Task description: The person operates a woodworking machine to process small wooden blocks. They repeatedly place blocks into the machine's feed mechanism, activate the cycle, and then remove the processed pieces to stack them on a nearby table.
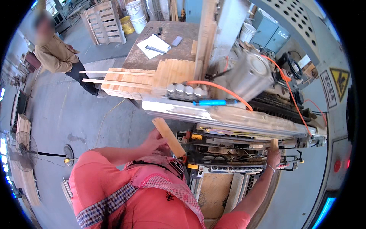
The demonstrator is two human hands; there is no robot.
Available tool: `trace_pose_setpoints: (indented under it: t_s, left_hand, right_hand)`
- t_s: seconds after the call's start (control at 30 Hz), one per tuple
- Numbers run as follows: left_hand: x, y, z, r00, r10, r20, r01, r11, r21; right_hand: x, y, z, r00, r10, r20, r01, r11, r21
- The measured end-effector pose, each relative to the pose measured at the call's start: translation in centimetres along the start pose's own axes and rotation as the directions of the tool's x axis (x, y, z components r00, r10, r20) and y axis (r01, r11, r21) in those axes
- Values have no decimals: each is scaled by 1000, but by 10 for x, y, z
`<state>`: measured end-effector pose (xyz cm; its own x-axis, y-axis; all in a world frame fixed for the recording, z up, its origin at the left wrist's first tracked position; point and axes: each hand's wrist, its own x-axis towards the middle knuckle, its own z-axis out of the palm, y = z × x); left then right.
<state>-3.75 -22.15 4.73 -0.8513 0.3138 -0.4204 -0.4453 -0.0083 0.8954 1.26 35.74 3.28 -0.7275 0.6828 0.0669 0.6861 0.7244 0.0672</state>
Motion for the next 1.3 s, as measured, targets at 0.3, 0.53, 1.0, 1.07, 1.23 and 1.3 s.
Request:
trace_pose_setpoints:
  t_s: [0.3,0.53,1.0,1.07,1.23,1.3]
  left_hand:
    - [140,51,-182,913,184,-364,-220,974,-61]
    - [262,75,-210,956,143,-256,-152,988,-18]
    - [293,71,-204,957,143,-251,-65,953,295]
    - [310,63,-188,959,162,-234,-99,960,261]
    - [410,13,-292,995,99,-15,-100,978,-185]
    - [422,-7,-292,995,100,-21,-101,995,-11]
  right_hand:
    - [-114,-67,-10,953,91,-289,-54,990,133]
    - [-240,-94,-20,981,96,-168,-26,926,376]
    - [-356,-126,-36,985,168,-39,-128,862,491]
    - [-371,-119,-36,976,213,-38,-177,885,431]
    - [-378,-126,-51,968,200,149,-234,935,266]
    - [-392,-139,-51,927,354,125,-375,872,313]
